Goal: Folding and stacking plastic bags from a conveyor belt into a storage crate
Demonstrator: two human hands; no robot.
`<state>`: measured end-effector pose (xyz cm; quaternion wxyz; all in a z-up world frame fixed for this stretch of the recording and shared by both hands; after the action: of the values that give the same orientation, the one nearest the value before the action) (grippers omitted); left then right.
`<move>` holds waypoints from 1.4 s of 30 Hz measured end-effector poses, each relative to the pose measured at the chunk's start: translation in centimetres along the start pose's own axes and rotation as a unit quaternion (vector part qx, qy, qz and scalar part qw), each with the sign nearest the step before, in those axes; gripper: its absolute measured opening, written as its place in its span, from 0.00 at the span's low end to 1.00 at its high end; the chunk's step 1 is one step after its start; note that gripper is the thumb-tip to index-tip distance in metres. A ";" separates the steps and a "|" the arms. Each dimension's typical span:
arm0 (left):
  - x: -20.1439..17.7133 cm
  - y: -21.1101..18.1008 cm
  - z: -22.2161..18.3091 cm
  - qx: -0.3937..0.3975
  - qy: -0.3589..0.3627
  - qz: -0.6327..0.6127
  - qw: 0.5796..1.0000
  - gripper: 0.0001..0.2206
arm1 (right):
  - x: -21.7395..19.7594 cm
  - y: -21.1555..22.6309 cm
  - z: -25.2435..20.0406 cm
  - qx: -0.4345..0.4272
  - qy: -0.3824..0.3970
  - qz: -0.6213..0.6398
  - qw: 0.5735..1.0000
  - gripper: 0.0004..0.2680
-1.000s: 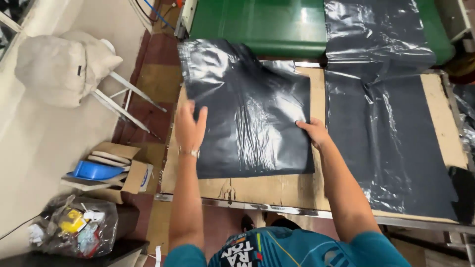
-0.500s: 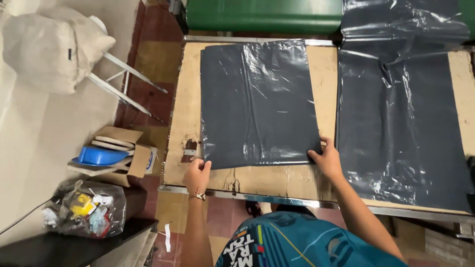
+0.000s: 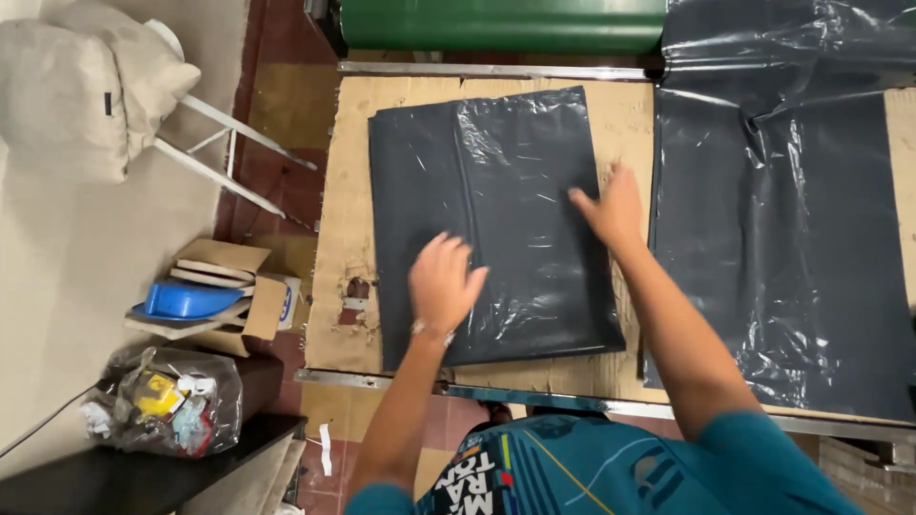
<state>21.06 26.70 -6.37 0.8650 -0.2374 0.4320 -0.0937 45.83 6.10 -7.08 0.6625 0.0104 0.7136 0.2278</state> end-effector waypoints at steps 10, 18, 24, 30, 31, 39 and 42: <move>8.2 -0.1 1.8 -0.043 0.223 -0.080 0.971 0.26 | 7.4 -0.5 14.1 0.161 0.131 0.010 0.978 0.30; 8.2 6.0 5.5 -0.324 0.083 -0.327 0.884 0.20 | 1.3 3.9 9.5 0.003 0.013 0.294 0.956 0.07; 5.8 14.3 3.2 -0.538 0.149 -0.767 0.317 0.55 | -7.1 2.1 -8.9 -0.298 -0.126 0.275 0.905 0.06; 2.4 18.1 -2.3 -0.578 0.085 -0.711 0.391 0.34 | -1.4 -5.1 -15.9 -0.245 -0.058 0.175 0.952 0.03; 1.7 19.0 -2.7 -0.579 0.060 -0.698 0.416 0.28 | -0.6 -5.9 -16.4 -0.237 -0.054 0.162 0.956 0.03; 3.5 24.1 -6.9 -0.540 -0.042 -0.445 0.713 0.24 | 0.9 -7.9 -17.6 -0.240 -0.049 0.068 0.967 0.04; 2.8 22.8 -6.8 -0.476 -0.048 -0.326 0.815 0.26 | 0.0 -7.1 -17.7 -0.244 0.001 -0.001 0.970 0.10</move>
<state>16.38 43.20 -23.04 0.5825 -0.7506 0.2778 -0.1416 31.02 -5.81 -9.21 0.6448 -0.1522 0.6369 0.3943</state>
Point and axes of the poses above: each hand's wrist, its own z-axis towards the middle knuckle, its own x-axis out of the palm, y = z × x, the point moved 4 cm from there along z, towards the middle knuckle, and after that the axes turned 13 degrees about -z, right-handed, at the moved point
